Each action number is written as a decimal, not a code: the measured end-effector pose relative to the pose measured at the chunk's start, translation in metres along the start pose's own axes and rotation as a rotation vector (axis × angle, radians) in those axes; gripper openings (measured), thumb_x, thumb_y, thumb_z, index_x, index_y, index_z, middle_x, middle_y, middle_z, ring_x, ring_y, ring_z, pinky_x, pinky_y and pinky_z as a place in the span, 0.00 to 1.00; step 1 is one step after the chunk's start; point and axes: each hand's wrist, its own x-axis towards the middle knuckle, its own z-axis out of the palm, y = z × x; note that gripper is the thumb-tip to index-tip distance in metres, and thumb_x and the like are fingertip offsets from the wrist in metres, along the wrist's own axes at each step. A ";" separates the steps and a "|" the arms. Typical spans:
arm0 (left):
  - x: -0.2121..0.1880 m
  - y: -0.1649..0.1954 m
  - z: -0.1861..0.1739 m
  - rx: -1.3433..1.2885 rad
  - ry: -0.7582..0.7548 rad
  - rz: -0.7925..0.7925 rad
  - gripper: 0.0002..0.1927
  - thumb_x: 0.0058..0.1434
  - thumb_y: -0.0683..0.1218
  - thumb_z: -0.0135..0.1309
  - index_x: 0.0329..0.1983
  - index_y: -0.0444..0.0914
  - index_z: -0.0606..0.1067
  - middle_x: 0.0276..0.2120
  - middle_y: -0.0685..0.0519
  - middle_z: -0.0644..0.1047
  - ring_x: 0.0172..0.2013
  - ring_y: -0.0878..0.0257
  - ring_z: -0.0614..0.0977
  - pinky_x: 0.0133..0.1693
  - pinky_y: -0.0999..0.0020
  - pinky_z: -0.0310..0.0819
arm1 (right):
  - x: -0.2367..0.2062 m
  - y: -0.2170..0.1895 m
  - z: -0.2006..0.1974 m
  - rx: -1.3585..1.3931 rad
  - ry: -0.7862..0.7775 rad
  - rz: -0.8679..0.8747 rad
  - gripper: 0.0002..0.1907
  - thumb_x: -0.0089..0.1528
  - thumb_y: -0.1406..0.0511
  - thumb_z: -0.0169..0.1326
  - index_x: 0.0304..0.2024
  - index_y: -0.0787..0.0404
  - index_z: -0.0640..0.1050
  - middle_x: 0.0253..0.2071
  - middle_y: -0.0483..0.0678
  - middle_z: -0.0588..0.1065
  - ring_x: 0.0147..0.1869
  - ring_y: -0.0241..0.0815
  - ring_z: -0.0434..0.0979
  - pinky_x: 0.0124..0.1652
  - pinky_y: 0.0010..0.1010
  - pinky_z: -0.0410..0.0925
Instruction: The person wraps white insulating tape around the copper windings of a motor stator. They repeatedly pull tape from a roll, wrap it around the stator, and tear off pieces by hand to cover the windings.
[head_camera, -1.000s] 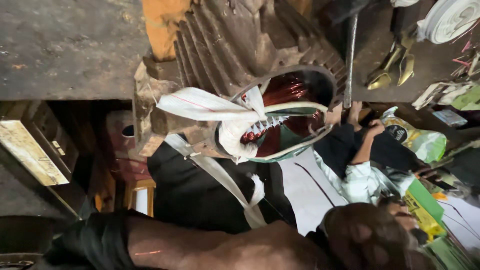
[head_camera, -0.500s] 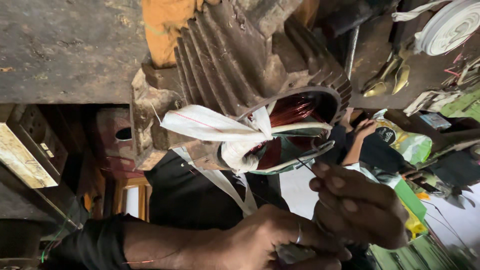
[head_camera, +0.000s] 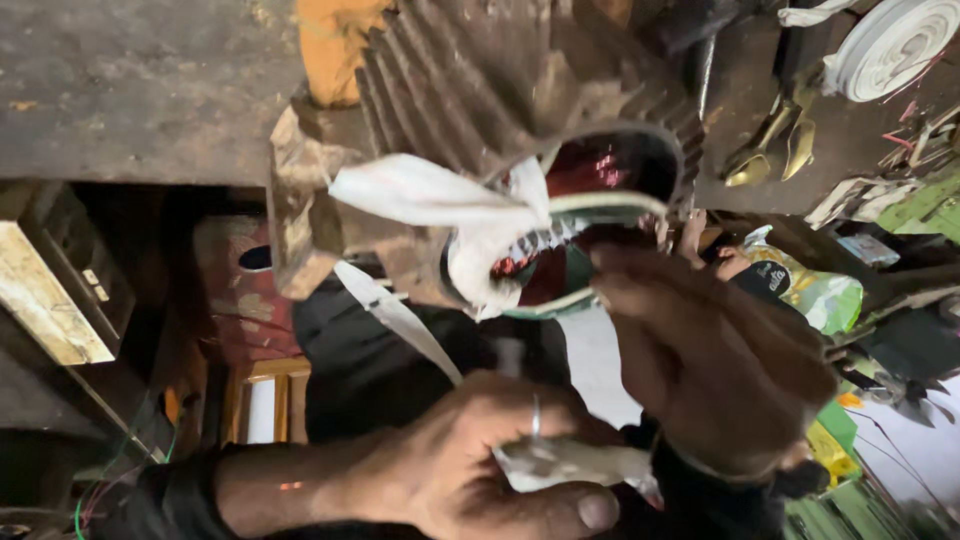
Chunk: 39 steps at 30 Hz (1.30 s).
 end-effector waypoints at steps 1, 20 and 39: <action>-0.003 -0.002 0.000 0.066 0.017 0.055 0.12 0.59 0.44 0.65 0.43 0.34 0.77 0.33 0.48 0.81 0.33 0.56 0.86 0.35 0.66 0.80 | 0.008 -0.007 -0.002 -0.044 -0.023 -0.064 0.13 0.61 0.79 0.63 0.46 0.64 0.78 0.44 0.55 0.80 0.45 0.46 0.85 0.40 0.32 0.76; -0.008 -0.057 0.041 1.183 0.779 0.698 0.09 0.57 0.41 0.68 0.35 0.34 0.78 0.33 0.49 0.79 0.31 0.54 0.83 0.32 0.63 0.76 | 0.029 -0.014 -0.009 -0.056 -0.166 -0.793 0.12 0.64 0.73 0.59 0.49 0.66 0.76 0.39 0.57 0.76 0.42 0.59 0.79 0.43 0.44 0.71; -0.028 0.026 0.026 0.707 0.449 0.350 0.11 0.67 0.43 0.64 0.49 0.34 0.79 0.36 0.57 0.80 0.36 0.75 0.77 0.38 0.73 0.73 | -0.135 0.013 0.112 0.972 0.542 -0.157 0.13 0.77 0.69 0.36 0.43 0.68 0.71 0.33 0.53 0.77 0.43 0.45 0.80 0.66 0.49 0.67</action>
